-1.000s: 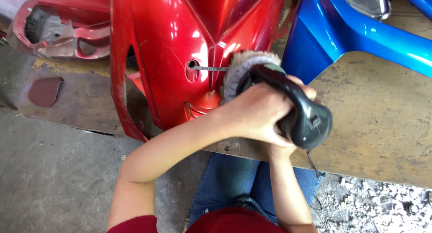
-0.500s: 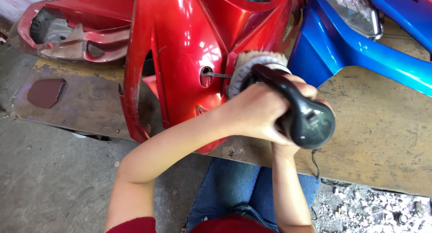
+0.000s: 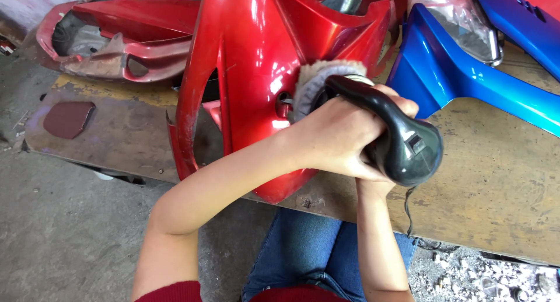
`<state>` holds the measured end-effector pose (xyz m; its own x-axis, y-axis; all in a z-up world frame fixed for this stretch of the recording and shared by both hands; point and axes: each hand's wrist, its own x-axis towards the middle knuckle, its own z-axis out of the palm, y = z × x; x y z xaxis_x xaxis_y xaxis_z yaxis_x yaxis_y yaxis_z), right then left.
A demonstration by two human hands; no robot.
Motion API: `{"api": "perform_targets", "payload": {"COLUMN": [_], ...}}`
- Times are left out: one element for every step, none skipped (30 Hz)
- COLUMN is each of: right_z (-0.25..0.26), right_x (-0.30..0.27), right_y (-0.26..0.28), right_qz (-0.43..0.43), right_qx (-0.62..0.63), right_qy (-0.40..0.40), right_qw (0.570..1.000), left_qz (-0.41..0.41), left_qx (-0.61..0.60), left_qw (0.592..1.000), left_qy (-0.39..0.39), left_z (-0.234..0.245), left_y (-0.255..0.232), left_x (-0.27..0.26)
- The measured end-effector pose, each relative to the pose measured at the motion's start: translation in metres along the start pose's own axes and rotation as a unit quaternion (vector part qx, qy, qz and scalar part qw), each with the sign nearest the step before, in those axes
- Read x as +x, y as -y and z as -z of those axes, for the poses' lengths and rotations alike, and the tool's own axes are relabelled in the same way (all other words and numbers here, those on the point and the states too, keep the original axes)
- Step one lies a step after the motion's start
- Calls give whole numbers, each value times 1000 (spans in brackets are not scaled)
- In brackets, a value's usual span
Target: The person uses a power buffer with a white pad to polish a red motorcycle fairing. They move the tool across the surface of the part, which is resting on a wooden workbench.
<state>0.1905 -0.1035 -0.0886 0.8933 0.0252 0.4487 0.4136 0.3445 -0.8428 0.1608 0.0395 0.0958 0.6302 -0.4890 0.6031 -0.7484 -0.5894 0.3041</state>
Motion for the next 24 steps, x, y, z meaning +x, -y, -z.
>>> {"api": "perform_targets", "payload": {"right_z": [-5,-9,-14,-22,-30,-38,-33,-37,-50,-54,-58,-64,-67,-70,-73,-74,-76,-78,-78,-78,-78,-68,-63,-66], "right_x": [2,5,7,8,8,10,11,14,21,26,30,33,36,39,42,46,51,56,60,64,67,69,71,73], "right_y": [2,3,4,9,13,18,20,25,36,41,46,51,55,59,63,66,69,73,75,76,78,75,76,80], "right_qz": [-1,22,45,44,67,90,90,103,118,132,146,159,171,183,197,210,224,237,250,263,277,290,303,317], "right_qx": [0,-44,-87,-86,-104,-122,-122,-129,-135,-142,-150,-157,-164,-172,-179,-187,-194,-201,-207,-213,-220,-226,-234,-241], "right_qy": [2,-5,-12,-10,-15,-20,-21,-18,-12,-6,1,8,15,23,28,34,36,38,40,42,45,47,50,52], "right_qw": [1000,999,995,995,992,988,988,986,984,981,978,975,971,968,963,959,955,950,945,940,934,929,922,916], "left_qz": [1,0,-1,1,-1,-3,-4,1,5,5,5,5,6,3,-3,-4,3,11,8,13,18,15,17,20], "left_qx": [0,-9,-17,-16,-1,15,15,30,47,48,38,29,28,9,-10,-11,-11,-12,-11,14,38,38,49,59], "left_qw": [1000,1000,1000,1000,1000,1000,1000,999,999,999,999,999,999,999,999,999,999,999,999,998,996,996,995,994], "left_qy": [-1,2,7,7,2,-3,-2,-9,-19,-21,-28,-35,-37,-41,-45,-46,-48,-51,-49,-63,-77,-76,-81,-85], "left_z": [2,4,6,15,24,34,38,44,49,45,42,39,39,39,39,45,52,58,62,67,71,68,65,61], "left_y": [3,5,7,3,-1,-4,-8,-13,-16,-15,-13,-12,-10,-8,-5,-7,-8,-10,-11,-12,-13,-13,-12,-11], "left_x": [1,2,3,1,0,0,-4,-7,-10,-10,-10,-11,-11,-11,-9,-10,-9,-8,-11,-13,-16,-15,-14,-13]}}
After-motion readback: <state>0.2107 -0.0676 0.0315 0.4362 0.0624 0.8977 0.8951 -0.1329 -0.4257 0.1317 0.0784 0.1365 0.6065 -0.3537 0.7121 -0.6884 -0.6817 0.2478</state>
